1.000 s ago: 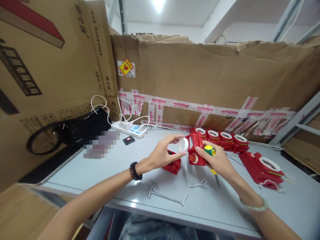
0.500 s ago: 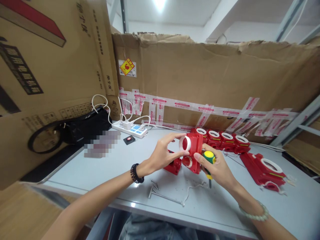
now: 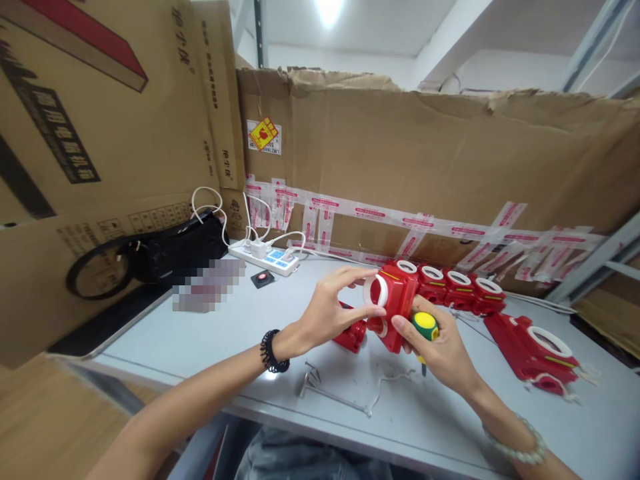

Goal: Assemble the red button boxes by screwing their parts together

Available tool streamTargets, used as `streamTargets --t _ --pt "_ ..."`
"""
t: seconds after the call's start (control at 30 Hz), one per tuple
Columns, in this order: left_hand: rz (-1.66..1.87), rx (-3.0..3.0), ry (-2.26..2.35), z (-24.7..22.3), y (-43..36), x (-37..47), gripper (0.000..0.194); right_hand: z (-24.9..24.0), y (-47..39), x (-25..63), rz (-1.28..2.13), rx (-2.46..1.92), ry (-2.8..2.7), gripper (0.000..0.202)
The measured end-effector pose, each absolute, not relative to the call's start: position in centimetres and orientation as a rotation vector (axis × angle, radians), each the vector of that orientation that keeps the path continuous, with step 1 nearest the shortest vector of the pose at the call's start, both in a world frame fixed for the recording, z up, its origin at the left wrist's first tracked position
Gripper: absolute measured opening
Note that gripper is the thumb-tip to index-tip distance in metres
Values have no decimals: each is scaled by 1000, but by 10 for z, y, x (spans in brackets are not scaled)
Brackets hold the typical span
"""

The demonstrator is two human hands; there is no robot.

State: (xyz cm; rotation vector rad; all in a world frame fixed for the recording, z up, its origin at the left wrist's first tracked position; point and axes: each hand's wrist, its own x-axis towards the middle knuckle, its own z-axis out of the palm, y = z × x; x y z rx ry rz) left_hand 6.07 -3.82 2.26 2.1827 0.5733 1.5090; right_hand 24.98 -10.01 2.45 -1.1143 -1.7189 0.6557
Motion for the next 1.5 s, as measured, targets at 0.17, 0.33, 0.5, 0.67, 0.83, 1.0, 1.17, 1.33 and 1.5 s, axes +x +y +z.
streamTargets --t 0.17,0.33,0.5,0.67,0.83,1.0,1.17,1.33,1.5 --pt "1494 2303 393 25 -36 56 51 25 -101 252 692 -1117 -1719 16" --pt "1382 2485 167 29 -31 50 36 26 -101 253 834 -1080 -1630 17" --pt "1449 2387 290 32 -35 52 69 27 -103 249 893 -1042 -1580 17" --pt "1503 2373 441 35 -38 52 50 28 -105 249 876 -1039 -1626 16" --pt "1274 2624 125 42 -36 45 46 26 -101 252 894 -1050 -1610 18" --pt "1377 2485 410 40 -40 48 67 28 -103 249 872 -1072 -1603 19" --pt "1349 2614 329 40 -38 47 42 29 -104 248 838 -1082 -1624 20" --pt "1284 2617 371 42 -40 46 63 30 -102 247 842 -1106 -1570 24" --pt "1350 2531 509 42 -40 49 44 33 -102 245 837 -1100 -1566 25"
